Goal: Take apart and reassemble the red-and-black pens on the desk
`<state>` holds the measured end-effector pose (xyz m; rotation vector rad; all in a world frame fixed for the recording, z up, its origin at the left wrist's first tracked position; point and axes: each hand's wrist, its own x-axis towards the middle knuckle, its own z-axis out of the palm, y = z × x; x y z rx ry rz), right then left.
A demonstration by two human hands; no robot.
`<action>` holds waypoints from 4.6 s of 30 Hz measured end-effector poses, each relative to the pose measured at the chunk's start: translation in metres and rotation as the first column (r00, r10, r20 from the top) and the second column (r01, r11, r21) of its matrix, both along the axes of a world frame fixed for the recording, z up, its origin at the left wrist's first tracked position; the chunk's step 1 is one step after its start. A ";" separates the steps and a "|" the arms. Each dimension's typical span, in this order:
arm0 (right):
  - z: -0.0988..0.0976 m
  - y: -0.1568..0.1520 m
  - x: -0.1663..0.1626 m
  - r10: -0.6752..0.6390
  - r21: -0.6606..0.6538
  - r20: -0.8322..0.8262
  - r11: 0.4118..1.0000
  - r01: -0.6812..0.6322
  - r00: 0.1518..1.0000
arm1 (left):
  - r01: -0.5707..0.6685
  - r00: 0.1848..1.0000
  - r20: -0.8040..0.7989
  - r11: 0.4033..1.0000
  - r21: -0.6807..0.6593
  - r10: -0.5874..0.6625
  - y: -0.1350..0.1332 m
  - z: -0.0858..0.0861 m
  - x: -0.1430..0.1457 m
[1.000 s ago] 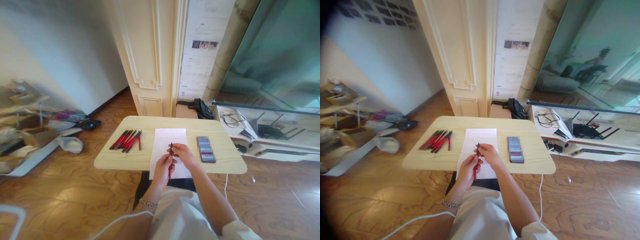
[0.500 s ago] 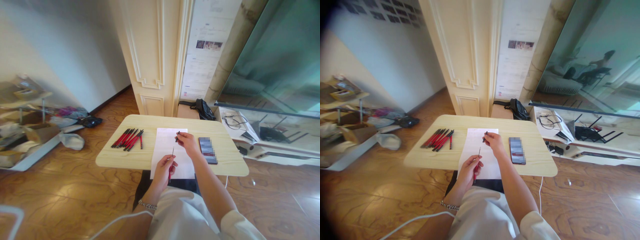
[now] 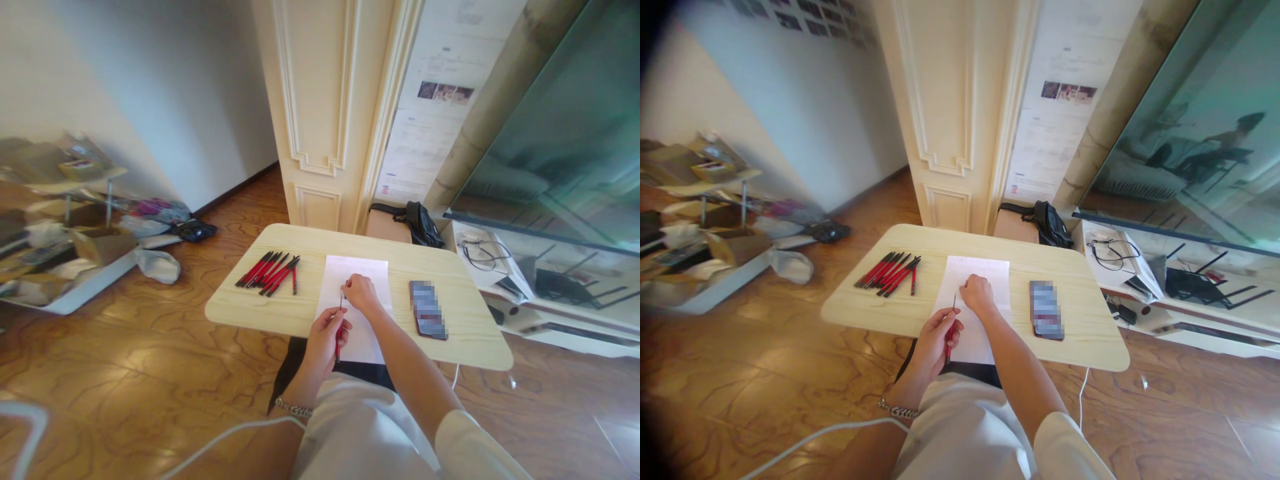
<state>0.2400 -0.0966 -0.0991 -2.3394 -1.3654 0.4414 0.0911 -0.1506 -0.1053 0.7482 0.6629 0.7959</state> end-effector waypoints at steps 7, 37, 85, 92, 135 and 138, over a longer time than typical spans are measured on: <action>0.009 -0.017 0.008 0.026 0.214 -0.209 0.977 0.020 0.977 | -0.004 1.000 -0.001 1.000 0.007 0.004 0.001 0.001 0.002; 0.010 -0.022 0.015 -0.045 -0.020 0.033 0.999 0.045 0.998 | 0.028 0.999 -0.022 0.999 0.027 -0.028 -0.003 -0.001 0.006; 0.004 -0.106 -0.001 0.204 0.244 -0.957 0.950 0.196 0.205 | 0.047 0.954 -0.295 0.998 -0.046 -0.058 -0.015 0.020 0.022; 0.001 -0.105 0.006 0.248 0.276 -0.954 0.947 0.166 0.168 | 0.136 0.941 -0.315 0.990 0.031 -0.120 -0.019 0.025 0.022; 0.005 -0.052 0.045 -0.053 0.190 -0.061 0.980 0.064 0.997 | 0.157 0.925 -0.372 0.969 0.192 -0.076 0.002 0.022 0.015; 0.017 -0.069 0.042 -0.028 0.353 -0.241 0.929 0.115 0.970 | 0.100 0.927 -0.375 0.957 0.272 0.010 0.004 0.021 0.018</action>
